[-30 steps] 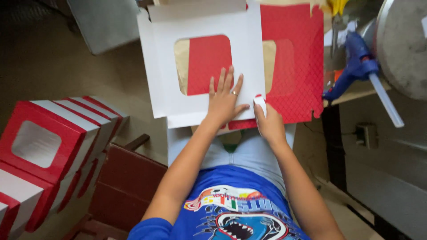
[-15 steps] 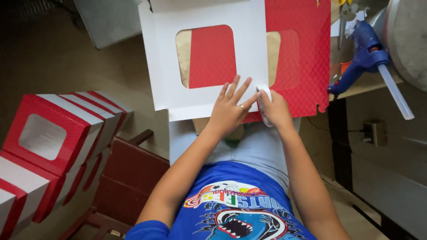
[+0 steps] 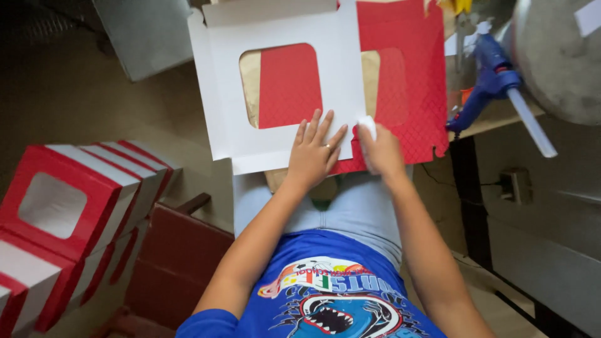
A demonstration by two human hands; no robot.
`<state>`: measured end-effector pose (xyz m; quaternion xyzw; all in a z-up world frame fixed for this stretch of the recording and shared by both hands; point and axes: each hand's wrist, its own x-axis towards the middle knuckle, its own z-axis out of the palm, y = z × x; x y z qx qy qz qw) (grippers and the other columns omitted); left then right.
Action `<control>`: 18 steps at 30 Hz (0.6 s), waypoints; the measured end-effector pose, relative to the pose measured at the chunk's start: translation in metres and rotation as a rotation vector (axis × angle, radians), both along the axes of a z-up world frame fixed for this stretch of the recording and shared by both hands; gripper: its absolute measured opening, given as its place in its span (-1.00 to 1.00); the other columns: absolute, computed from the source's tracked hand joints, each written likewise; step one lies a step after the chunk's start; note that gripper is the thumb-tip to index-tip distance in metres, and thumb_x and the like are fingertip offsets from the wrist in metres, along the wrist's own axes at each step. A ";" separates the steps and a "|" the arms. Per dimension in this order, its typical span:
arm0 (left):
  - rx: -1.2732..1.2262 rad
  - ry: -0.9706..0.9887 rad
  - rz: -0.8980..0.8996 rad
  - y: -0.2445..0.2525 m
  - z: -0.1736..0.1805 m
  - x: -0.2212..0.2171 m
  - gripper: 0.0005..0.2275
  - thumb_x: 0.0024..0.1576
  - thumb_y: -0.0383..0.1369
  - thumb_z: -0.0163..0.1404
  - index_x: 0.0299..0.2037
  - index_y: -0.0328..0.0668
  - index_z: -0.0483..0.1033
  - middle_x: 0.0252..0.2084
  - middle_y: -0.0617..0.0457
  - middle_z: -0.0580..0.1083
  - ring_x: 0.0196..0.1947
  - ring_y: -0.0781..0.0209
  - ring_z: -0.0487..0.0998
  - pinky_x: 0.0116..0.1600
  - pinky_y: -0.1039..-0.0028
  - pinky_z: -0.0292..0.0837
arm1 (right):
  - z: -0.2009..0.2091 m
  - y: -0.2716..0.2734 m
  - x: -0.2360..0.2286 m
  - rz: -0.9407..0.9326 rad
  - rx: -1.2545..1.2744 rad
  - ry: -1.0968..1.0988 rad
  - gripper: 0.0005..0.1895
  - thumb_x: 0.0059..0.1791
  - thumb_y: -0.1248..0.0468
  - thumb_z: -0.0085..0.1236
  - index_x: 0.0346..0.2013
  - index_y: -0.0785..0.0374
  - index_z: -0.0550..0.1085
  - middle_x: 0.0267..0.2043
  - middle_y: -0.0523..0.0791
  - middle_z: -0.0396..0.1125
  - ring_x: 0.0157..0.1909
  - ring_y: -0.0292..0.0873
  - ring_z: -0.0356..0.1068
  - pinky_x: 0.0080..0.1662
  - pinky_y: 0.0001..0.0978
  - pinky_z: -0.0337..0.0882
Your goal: Assembling cardboard cake boxes by applying double-sided tape and folding them into shape.
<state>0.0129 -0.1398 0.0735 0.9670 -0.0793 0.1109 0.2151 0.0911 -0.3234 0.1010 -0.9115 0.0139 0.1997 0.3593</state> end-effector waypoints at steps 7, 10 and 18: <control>0.011 -0.019 0.004 -0.002 0.003 0.003 -0.54 0.22 -0.21 0.00 0.38 0.20 0.37 0.52 -0.12 0.15 0.54 -0.17 0.06 0.51 -0.04 -0.02 | 0.013 0.018 -0.021 0.022 -0.131 -0.073 -0.49 0.08 -0.13 -0.08 -0.12 0.26 0.54 -0.24 0.24 0.45 -0.13 0.34 0.44 -0.15 0.15 0.38; 0.035 -0.004 0.020 0.001 0.004 0.000 -0.54 0.22 -0.21 -0.01 0.38 0.22 0.37 0.51 -0.09 0.15 0.53 -0.16 0.06 0.50 -0.06 -0.03 | 0.013 0.026 -0.017 -0.024 -0.075 -0.128 -0.46 0.07 -0.16 -0.11 -0.10 0.23 0.54 -0.19 0.26 0.44 -0.10 0.38 0.41 -0.12 0.19 0.40; 0.035 0.022 0.001 -0.004 -0.001 -0.004 -0.53 0.20 -0.18 0.00 0.37 0.20 0.36 0.50 -0.13 0.15 0.52 -0.20 0.06 0.49 -0.07 -0.05 | 0.002 0.023 -0.012 0.008 -0.309 -0.081 -0.44 0.09 -0.20 -0.14 -0.08 0.20 0.54 -0.21 0.26 0.45 -0.10 0.37 0.44 -0.07 0.23 0.41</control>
